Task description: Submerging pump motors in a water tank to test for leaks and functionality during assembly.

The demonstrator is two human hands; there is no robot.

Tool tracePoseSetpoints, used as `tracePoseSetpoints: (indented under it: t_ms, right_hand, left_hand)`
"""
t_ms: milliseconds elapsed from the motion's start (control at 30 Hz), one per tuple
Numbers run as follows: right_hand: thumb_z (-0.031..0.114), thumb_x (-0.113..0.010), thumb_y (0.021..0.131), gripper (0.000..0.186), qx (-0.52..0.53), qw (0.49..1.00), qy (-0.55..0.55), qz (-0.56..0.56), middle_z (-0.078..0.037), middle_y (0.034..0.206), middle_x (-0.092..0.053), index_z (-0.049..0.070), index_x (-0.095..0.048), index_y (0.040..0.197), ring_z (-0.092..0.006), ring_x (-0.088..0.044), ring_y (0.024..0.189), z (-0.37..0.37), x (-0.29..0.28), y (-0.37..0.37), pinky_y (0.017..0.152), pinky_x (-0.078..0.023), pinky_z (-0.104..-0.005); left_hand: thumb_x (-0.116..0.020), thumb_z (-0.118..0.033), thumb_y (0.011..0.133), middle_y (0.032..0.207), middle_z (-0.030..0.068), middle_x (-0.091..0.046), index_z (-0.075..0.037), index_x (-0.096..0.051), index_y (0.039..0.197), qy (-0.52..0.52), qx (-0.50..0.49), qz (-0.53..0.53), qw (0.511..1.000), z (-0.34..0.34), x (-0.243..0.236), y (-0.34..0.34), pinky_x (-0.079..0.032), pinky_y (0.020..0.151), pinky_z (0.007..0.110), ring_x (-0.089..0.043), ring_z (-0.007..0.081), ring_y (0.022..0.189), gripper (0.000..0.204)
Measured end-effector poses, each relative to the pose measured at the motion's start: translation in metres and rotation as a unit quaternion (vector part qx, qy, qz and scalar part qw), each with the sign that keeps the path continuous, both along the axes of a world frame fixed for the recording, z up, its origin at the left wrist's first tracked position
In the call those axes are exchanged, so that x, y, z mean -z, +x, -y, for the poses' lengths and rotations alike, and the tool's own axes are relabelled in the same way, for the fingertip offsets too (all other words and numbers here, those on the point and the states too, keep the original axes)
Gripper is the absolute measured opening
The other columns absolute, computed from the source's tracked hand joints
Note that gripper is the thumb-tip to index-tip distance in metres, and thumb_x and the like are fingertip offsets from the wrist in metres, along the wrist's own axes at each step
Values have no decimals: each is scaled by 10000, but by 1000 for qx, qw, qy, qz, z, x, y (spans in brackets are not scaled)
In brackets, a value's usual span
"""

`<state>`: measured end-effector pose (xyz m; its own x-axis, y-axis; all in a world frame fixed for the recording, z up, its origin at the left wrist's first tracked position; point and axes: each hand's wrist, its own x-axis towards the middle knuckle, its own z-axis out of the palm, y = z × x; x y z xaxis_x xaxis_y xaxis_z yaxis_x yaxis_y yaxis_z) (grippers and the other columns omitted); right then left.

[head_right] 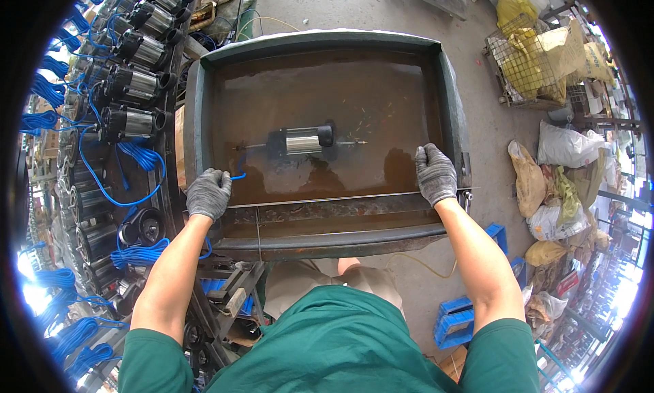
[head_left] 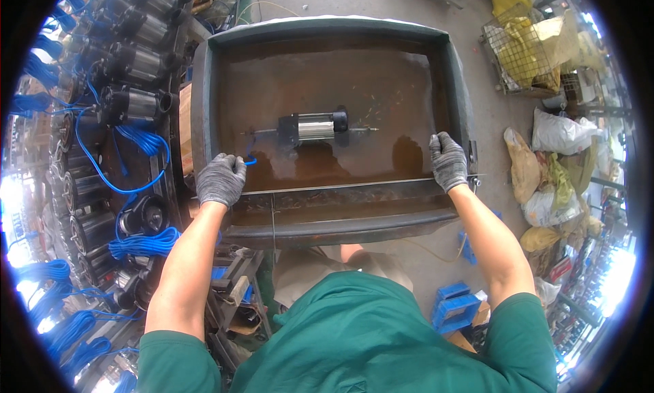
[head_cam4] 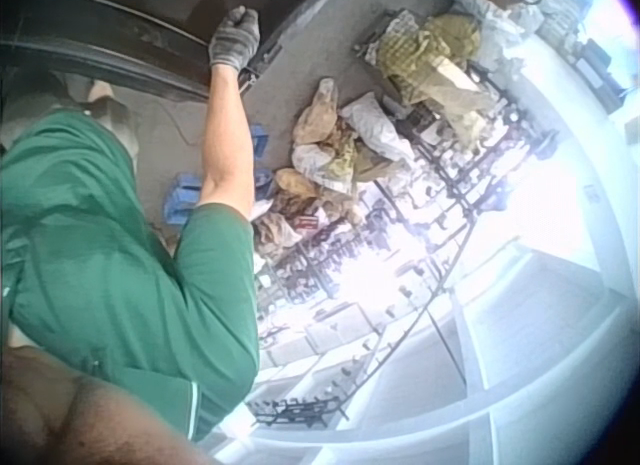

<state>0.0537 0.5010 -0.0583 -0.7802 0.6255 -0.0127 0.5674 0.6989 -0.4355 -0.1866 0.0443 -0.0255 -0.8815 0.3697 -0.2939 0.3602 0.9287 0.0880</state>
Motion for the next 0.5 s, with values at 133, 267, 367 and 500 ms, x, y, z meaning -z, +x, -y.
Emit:
tracePoseSetpoints:
  t_ms: [133, 267, 367, 500]
  right_hand:
    - [319, -600, 1094, 299, 5, 1000, 2, 3, -281, 943, -699, 46, -670, 996, -531, -648, 921, 0, 1, 0, 759, -528, -573]
    - [321, -604, 1094, 305, 19, 1000, -2, 13, -286, 952, -698, 40, -674, 999, -531, -646, 931, -1, 3, 1, 759, -523, -568]
    - [327, -599, 1098, 316, 13, 1000, -1, -4, -293, 946, -692, 36, -672, 998, -536, -642, 927, -2, 5, 1, 754, -516, -570]
    - [333, -594, 1098, 313, 4, 1000, 7, 27, -295, 945, -692, 42, -669, 1012, -535, -645, 924, -5, 8, 1, 752, -515, -572]
  left_hand:
    - [-555, -361, 1076, 1087, 182, -739, -71, -773, 978, 9, -2, 6, 1000, 1, 1, 0, -585, 900, 515, -738, 390, 978, 376]
    - [-553, -360, 1076, 1088, 179, -739, -69, -773, 986, 9, -4, 13, 1000, 1, -2, -1, -587, 908, 515, -739, 386, 982, 376]
    - [-553, -366, 1075, 1085, 183, -739, -69, -773, 986, 15, -1, 14, 1000, 0, -3, -1, -586, 911, 516, -741, 383, 984, 380]
    - [-553, -374, 1071, 1080, 185, -745, -79, -762, 994, 18, 0, 12, 1000, 1, -4, -1, -587, 915, 515, -743, 383, 993, 369]
